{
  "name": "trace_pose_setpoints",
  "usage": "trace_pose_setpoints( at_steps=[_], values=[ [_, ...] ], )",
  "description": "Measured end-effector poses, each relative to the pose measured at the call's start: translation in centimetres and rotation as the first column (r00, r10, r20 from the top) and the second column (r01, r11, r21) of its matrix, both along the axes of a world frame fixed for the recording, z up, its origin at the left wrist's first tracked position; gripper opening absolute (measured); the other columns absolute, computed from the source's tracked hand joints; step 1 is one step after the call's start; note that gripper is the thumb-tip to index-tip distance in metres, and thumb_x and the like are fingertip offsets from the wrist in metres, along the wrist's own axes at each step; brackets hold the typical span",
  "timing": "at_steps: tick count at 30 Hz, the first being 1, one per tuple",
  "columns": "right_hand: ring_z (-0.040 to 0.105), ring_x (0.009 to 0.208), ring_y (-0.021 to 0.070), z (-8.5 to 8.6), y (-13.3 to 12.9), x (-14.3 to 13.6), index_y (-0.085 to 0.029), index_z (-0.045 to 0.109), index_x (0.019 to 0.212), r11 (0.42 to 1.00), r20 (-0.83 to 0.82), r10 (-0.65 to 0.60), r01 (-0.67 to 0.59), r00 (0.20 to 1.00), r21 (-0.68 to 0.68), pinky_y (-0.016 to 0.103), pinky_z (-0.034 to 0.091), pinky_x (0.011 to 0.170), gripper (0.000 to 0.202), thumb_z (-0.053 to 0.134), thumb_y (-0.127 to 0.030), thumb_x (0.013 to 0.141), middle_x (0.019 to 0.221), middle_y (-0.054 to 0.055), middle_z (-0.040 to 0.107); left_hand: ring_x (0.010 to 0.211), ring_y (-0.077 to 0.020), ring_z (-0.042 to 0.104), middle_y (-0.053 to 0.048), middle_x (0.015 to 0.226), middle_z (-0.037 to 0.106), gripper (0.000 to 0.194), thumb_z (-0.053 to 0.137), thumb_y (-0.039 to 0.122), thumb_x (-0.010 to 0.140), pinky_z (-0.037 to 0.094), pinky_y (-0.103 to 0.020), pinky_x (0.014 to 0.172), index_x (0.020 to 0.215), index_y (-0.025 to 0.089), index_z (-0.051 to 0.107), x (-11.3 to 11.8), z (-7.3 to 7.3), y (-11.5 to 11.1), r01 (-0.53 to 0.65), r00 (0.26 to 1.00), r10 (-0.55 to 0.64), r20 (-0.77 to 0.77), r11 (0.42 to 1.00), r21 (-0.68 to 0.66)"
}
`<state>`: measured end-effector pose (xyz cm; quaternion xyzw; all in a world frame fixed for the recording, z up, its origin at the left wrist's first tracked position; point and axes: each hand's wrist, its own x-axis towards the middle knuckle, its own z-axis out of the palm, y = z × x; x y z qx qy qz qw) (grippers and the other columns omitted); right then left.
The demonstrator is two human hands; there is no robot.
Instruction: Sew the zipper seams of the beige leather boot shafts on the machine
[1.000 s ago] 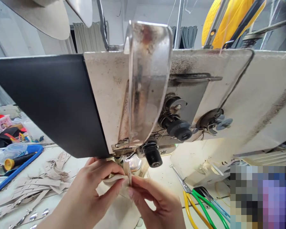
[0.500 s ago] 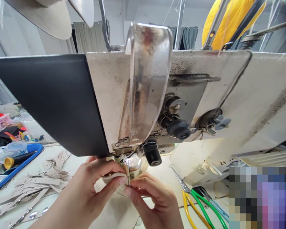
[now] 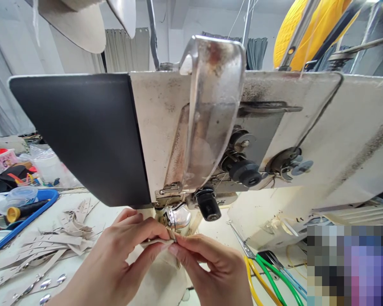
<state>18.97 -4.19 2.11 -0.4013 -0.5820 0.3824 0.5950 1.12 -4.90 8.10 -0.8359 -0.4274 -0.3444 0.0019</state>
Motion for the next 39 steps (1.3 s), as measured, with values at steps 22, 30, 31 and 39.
trace_pose_setpoints(
  at_steps=[22, 30, 31, 39],
  values=[
    [0.072, 0.083, 0.0148, 0.8, -0.1, -0.7, -0.029, 0.083, 0.089, 0.974, -0.195, 0.17, -0.194, 0.966, -0.114, 0.018, 0.059, 0.072, 0.011, 0.077, -0.03, 0.08, 0.09, 0.0, 0.075, 0.084, -0.0133, 0.063, 0.004, 0.087, 0.067, 0.017, 0.053, 0.043, 0.097, 0.048, -0.012, 0.051, 0.09, 0.032, 0.063, 0.8, -0.8, -0.6, -0.112, 0.964, 0.185, 0.191, 0.935, -0.337],
    [0.069, 0.067, 0.0106, 1.0, -0.6, -1.3, -0.027, 0.079, 0.075, 0.96, -0.29, 0.066, -0.14, 0.955, -0.243, 0.014, 0.054, 0.066, 0.004, 0.08, -0.031, 0.074, 0.073, -0.002, 0.076, 0.084, -0.0103, 0.063, 0.009, 0.085, 0.065, 0.01, 0.054, 0.039, 0.099, 0.05, -0.017, 0.077, 0.094, 0.034, 0.061, 0.6, -2.0, -0.5, -0.159, 0.961, 0.195, 0.196, 0.97, -0.185],
    [0.069, 0.067, 0.0104, 0.8, -0.6, -1.3, -0.026, 0.079, 0.075, 0.954, -0.305, 0.068, -0.151, 0.95, -0.257, 0.014, 0.054, 0.066, 0.005, 0.08, -0.031, 0.073, 0.073, -0.002, 0.076, 0.082, -0.0096, 0.063, 0.009, 0.084, 0.065, 0.008, 0.054, 0.037, 0.099, 0.05, -0.017, 0.077, 0.095, 0.033, 0.06, 0.5, -2.1, -0.4, -0.139, 0.967, 0.169, 0.189, 0.977, -0.162],
    [0.067, 0.07, 0.0101, 0.2, 0.0, -1.0, -0.025, 0.078, 0.079, 0.961, -0.296, 0.129, -0.193, 0.947, -0.199, 0.012, 0.053, 0.065, 0.005, 0.079, -0.029, 0.077, 0.077, -0.001, 0.075, 0.096, -0.0053, 0.062, 0.008, 0.101, 0.068, 0.023, 0.05, 0.014, 0.098, 0.042, -0.012, 0.092, 0.115, 0.028, 0.054, -0.5, -1.7, -0.1, 0.064, 0.997, -0.062, -0.049, 0.997, 0.038]
  ],
)
